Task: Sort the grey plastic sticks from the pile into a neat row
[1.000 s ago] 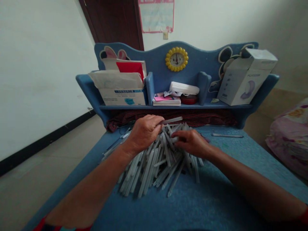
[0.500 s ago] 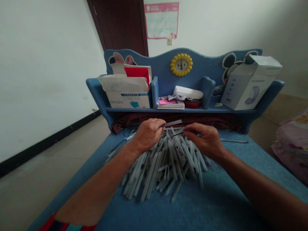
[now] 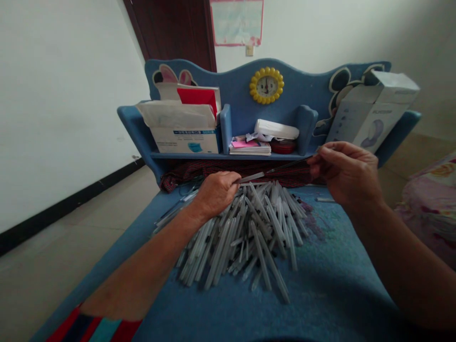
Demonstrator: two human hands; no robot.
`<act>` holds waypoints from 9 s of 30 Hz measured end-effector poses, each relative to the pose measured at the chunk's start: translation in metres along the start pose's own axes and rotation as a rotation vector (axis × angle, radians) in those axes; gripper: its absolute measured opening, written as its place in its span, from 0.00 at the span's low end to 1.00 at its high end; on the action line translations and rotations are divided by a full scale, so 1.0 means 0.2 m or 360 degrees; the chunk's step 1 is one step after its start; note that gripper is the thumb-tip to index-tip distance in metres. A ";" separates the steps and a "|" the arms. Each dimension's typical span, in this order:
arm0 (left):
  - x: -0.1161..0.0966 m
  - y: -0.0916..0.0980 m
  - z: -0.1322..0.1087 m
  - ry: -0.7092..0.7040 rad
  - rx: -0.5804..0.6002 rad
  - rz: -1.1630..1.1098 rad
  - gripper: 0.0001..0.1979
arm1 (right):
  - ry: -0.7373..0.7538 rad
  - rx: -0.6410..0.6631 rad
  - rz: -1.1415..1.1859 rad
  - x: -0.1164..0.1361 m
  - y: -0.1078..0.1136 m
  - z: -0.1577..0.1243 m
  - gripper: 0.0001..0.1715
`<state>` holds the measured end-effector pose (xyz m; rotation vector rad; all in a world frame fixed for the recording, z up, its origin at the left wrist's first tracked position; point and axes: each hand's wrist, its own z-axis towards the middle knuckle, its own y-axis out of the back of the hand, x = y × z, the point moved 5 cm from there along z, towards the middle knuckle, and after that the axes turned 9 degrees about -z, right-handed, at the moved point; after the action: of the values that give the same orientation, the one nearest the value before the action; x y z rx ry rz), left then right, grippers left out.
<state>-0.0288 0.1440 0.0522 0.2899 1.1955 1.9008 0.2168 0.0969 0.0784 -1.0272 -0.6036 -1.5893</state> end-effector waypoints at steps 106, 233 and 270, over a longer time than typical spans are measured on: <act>-0.12 -0.05 0.00 0.0322 0.0397 -0.0668 0.11 | -0.0348 0.0963 -0.1471 -0.39 0.02 0.07 0.12; -0.20 -0.03 -0.01 -0.0181 0.0454 -0.0124 0.09 | 0.0109 0.1020 -0.0970 -0.12 -0.20 -0.11 0.14; -0.27 -0.04 -0.03 -0.0146 0.0267 0.0508 0.08 | -0.0672 0.0701 -0.0831 -0.21 -0.21 -0.14 0.25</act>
<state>0.0051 0.1000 0.0557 0.6867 1.3093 2.0325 0.1689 0.1076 0.0344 -0.9091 -1.5377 -1.5687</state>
